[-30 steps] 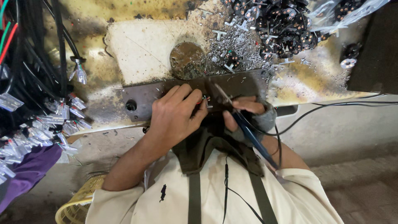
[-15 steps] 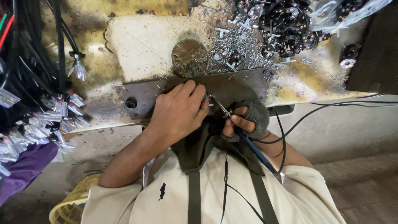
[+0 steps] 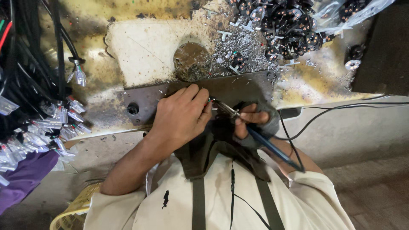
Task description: The person uses a soldering iron to join small wires to a black plastic connector on a metal workbench. They repeatedly heat the wire ends and apply solder to secure connections, handling multiple wire pairs throughout the clip.
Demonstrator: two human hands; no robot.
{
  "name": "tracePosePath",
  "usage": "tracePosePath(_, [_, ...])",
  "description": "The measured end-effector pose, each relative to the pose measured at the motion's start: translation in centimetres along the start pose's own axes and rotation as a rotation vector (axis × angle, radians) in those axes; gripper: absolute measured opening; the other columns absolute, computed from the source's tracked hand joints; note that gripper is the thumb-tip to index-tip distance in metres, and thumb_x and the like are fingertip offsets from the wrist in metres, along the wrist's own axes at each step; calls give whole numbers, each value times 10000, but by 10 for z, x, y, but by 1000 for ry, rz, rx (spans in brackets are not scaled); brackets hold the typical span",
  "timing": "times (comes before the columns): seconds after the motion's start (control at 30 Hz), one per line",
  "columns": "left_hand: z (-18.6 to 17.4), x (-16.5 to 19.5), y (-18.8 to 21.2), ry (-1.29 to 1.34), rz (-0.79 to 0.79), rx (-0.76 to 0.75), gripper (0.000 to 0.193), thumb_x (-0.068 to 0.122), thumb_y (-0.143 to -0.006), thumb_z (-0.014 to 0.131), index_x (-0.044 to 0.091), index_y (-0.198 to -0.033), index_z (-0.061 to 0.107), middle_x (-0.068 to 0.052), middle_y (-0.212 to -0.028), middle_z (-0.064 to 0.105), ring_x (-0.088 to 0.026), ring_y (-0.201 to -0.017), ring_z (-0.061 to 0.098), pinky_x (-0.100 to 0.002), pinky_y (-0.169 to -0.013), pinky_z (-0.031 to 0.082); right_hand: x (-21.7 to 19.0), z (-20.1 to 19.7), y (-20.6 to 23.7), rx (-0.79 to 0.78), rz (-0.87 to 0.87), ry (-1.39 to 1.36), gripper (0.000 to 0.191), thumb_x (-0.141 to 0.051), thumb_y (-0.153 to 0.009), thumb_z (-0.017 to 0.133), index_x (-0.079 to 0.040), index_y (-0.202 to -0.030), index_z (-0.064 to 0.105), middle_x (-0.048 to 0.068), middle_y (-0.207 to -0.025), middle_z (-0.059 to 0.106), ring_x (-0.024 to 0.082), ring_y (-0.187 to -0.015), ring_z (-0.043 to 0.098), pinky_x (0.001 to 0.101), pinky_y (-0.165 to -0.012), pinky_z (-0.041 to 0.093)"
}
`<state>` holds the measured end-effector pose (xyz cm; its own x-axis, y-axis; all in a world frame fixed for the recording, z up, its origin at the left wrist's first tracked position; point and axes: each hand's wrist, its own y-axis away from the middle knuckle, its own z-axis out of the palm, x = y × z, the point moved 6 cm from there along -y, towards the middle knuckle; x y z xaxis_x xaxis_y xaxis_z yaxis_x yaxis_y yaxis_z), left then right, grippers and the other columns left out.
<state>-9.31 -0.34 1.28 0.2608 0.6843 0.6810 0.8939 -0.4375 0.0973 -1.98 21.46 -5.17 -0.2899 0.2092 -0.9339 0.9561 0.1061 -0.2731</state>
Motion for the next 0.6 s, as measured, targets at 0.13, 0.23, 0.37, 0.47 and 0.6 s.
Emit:
tracePosePath(0.13, [1, 0, -1, -9, -6, 3, 164, 158, -890, 715, 65, -915, 583, -110, -866, 569, -307, -797, 650, -445, -625, 531, -15, 9, 2, -280, -253, 125, 262, 10, -858, 758, -116, -1032, 608, 91, -812, 660, 276, -693, 679, 367, -653, 539])
tracePosePath(0.23, [2, 0, -1, -7, -12, -11, 169, 165, -890, 715, 64, -910, 581, -110, -867, 569, -308, -799, 651, -445, -620, 529, 1, 0, -6, -40, -46, -45, 329, 30, -855, 723, -107, -1113, 572, 73, -803, 618, 212, -614, 616, 337, -596, 511])
tracePosePath(0.37, [1, -1, 0, -7, -18, -21, 167, 172, -890, 713, 70, -904, 581, -105, -862, 570, -304, -799, 654, -444, -622, 529, -16, 14, -8, -163, -452, 103, 389, -13, -821, 778, -81, -1130, 552, 77, -780, 625, 252, -613, 647, 375, -567, 529])
tracePosePath(0.47, [0, -2, 0, -3, -12, -15, 161, 167, -899, 710, 69, -919, 583, -105, -871, 573, -301, -802, 656, -444, -624, 527, -20, 13, -11, -153, -447, 116, 362, 4, -819, 764, -84, -1101, 554, 66, -765, 613, 241, -589, 629, 372, -542, 507])
tracePosePath(0.6, [0, -2, -1, -18, -25, -5, 166, 172, -881, 715, 75, -902, 582, -102, -863, 578, -302, -790, 657, -447, -622, 528, -11, 6, -15, -77, -184, 38, 310, 8, -843, 698, -92, -1102, 561, 75, -791, 627, 214, -605, 608, 364, -569, 507])
